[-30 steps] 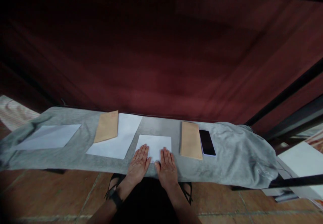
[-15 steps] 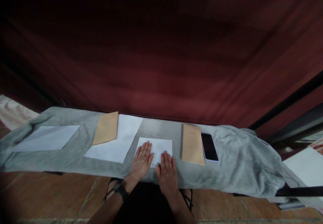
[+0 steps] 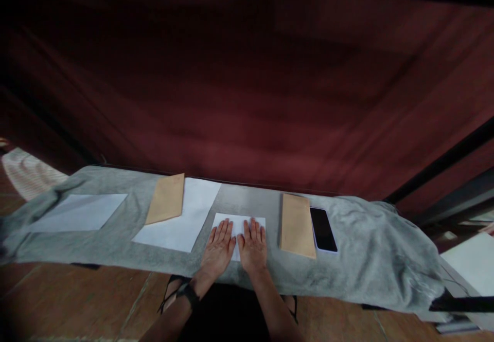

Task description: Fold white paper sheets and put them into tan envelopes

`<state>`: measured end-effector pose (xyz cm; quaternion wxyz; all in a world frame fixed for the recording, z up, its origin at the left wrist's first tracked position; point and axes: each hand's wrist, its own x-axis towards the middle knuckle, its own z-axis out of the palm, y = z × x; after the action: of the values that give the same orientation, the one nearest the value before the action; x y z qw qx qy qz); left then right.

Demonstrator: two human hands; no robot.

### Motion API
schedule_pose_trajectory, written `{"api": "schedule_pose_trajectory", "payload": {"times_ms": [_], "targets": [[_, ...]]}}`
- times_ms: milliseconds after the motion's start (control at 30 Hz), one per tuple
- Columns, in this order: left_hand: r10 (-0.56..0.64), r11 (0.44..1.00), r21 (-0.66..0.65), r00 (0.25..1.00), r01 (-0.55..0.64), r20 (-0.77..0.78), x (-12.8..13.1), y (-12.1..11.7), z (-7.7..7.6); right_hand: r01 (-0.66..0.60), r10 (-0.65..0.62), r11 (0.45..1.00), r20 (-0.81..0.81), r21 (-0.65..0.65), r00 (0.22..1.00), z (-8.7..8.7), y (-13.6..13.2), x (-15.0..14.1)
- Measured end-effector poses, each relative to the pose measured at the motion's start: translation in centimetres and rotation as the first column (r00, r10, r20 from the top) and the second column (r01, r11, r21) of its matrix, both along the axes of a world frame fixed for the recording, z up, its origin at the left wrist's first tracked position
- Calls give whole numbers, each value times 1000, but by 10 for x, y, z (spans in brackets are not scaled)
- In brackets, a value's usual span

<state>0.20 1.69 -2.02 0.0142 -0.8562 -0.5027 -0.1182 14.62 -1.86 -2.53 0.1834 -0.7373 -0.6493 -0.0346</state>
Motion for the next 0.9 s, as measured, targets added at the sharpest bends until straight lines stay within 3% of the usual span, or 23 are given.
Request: {"api": "schedule_pose_trajectory", "payload": {"times_ms": [133, 500, 900], "targets": [[26, 1000, 4, 999, -26, -25, 1, -1, 2, 50, -50, 999, 18, 0, 999, -5, -3, 5], [41, 999, -10, 999, -41, -27, 4, -3, 7, 37, -37, 999, 82, 2, 996, -12, -18, 12], [95, 995, 20, 995, -96, 31, 2, -5, 1, 63, -64, 998, 75, 7, 995, -15, -38, 16]]}}
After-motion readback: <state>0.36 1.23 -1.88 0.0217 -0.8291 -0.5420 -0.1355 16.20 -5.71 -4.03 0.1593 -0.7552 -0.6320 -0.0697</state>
